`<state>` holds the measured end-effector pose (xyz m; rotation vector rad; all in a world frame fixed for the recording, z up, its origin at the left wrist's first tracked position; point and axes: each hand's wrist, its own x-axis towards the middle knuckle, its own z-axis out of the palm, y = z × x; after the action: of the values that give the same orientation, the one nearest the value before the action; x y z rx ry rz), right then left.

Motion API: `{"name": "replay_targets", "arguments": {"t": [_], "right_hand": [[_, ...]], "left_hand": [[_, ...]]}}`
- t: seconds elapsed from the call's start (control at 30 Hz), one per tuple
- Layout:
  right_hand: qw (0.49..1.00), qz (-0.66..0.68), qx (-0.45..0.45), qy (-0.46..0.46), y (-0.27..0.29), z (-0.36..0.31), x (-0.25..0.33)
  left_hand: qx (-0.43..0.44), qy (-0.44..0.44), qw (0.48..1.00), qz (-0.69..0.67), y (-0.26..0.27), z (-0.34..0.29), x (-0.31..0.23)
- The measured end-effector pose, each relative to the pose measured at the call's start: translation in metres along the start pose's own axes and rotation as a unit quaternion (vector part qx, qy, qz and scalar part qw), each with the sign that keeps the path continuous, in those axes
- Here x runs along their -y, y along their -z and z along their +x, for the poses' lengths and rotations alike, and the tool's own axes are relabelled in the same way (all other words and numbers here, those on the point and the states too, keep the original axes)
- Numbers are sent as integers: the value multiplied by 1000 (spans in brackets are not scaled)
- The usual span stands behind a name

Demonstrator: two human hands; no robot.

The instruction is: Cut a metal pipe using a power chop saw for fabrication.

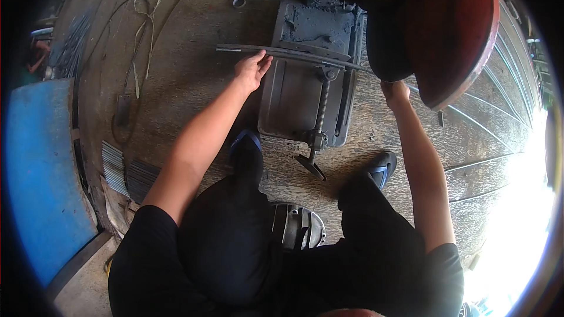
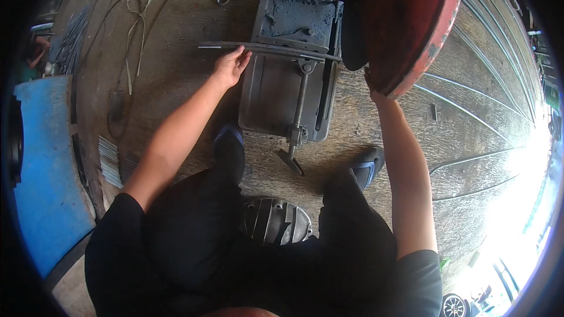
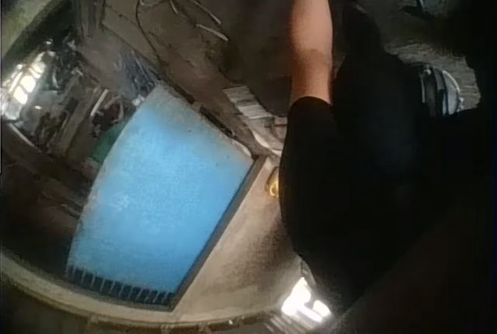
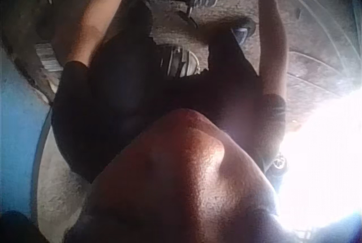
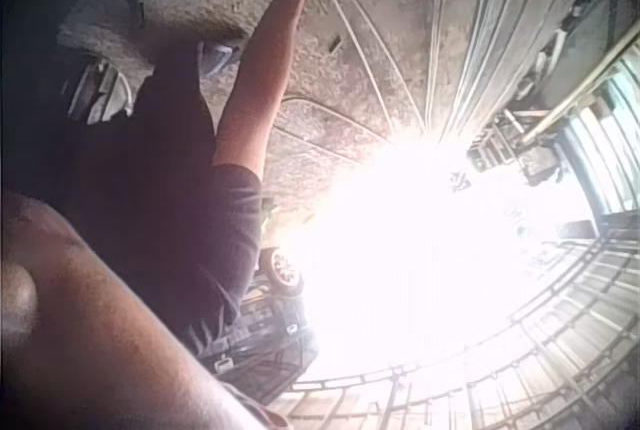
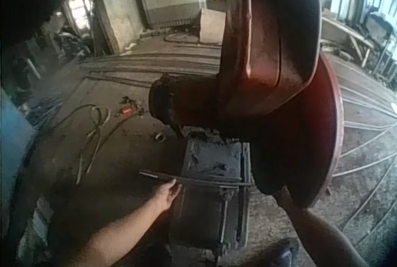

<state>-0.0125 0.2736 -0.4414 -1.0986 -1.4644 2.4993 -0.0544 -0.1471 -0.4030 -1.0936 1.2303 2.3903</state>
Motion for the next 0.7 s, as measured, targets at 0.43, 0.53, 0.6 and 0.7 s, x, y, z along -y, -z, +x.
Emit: {"name": "replay_targets", "arguments": {"t": [0.43, 0.53, 0.6, 0.7], "right_hand": [[996, 4, -32, -82, -9, 10, 0], [980, -156, 25, 122, 47, 45, -12], [906, -321, 51, 273, 66, 58, -17], [960, -222, 83, 152, 55, 50, -19]], "left_hand": [[2, 8, 999, 43, 4, -1, -14], [20, 20, 999, 39, -14, 0, 0], [17, 17, 1000, 20, -18, 1, 6], [11, -1, 1000, 14, -9, -2, 4]]}}
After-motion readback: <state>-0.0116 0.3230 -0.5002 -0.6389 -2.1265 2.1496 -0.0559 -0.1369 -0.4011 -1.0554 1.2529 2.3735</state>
